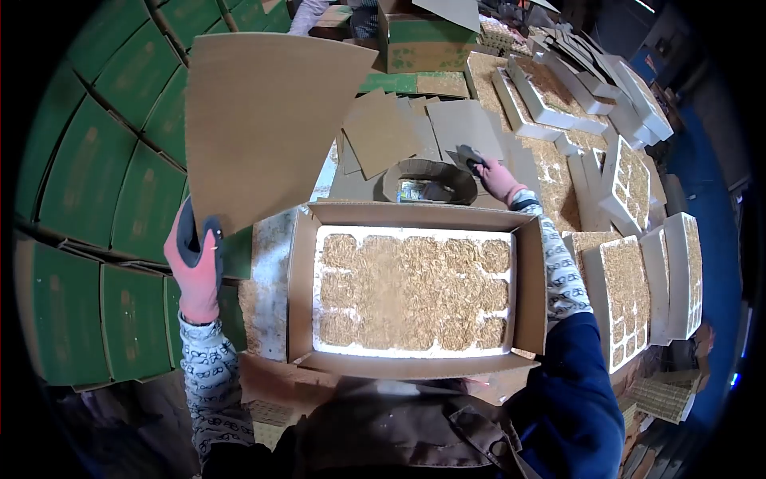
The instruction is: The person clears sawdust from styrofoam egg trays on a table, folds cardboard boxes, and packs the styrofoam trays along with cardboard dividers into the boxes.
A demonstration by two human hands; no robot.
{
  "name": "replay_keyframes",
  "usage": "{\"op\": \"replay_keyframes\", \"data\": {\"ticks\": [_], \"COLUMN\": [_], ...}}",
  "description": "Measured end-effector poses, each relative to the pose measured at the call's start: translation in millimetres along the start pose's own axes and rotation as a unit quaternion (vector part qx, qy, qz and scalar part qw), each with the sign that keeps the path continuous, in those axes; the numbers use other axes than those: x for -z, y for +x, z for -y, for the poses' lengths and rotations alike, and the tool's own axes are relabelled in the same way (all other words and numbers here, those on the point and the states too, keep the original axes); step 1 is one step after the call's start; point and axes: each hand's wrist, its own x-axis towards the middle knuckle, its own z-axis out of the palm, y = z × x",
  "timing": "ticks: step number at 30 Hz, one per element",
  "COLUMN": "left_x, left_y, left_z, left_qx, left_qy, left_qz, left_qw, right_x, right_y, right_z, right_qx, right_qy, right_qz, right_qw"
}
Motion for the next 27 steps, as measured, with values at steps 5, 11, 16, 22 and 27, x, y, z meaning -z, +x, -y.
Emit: {"op": "replay_keyframes", "data": {"ticks": [5, 11, 16, 22, 27], "left_x": [1.6, -10.0, -24.7, -60.3, -91.3], "left_y": [-13.0, -9.9, -11.3, -46.0, -53.2], "left_z": [-4.7, -34.3, -78.7, -96.6, -71.1], "left_qx": [-0.008, -0.1, -0.351, -0.414, -0.356], "left_qy": [-0.03, 0.057, 0.228, 0.265, 0.227], "left_qz": [-0.008, 0.002, 0.145, 0.503, 0.662], "left_qw": [0.999, 0.993, 0.897, 0.711, 0.62], "right_x": [66.8, 112.4, 67.2, 178.8, 60.0], "right_y": [-4.4, -73.9, -165.7, -190.6, -198.8], "right_z": [43.0, 215.9, 212.0, 280.0, 249.2], "right_qx": [0.014, 0.179, 0.289, 0.091, 0.126], "right_qy": [0.043, 0.076, -0.344, -0.1, -0.386], "right_qz": [0.121, -0.084, 0.133, -0.079, 0.226], "right_qw": [0.992, 0.977, 0.884, 0.988, 0.886]}}
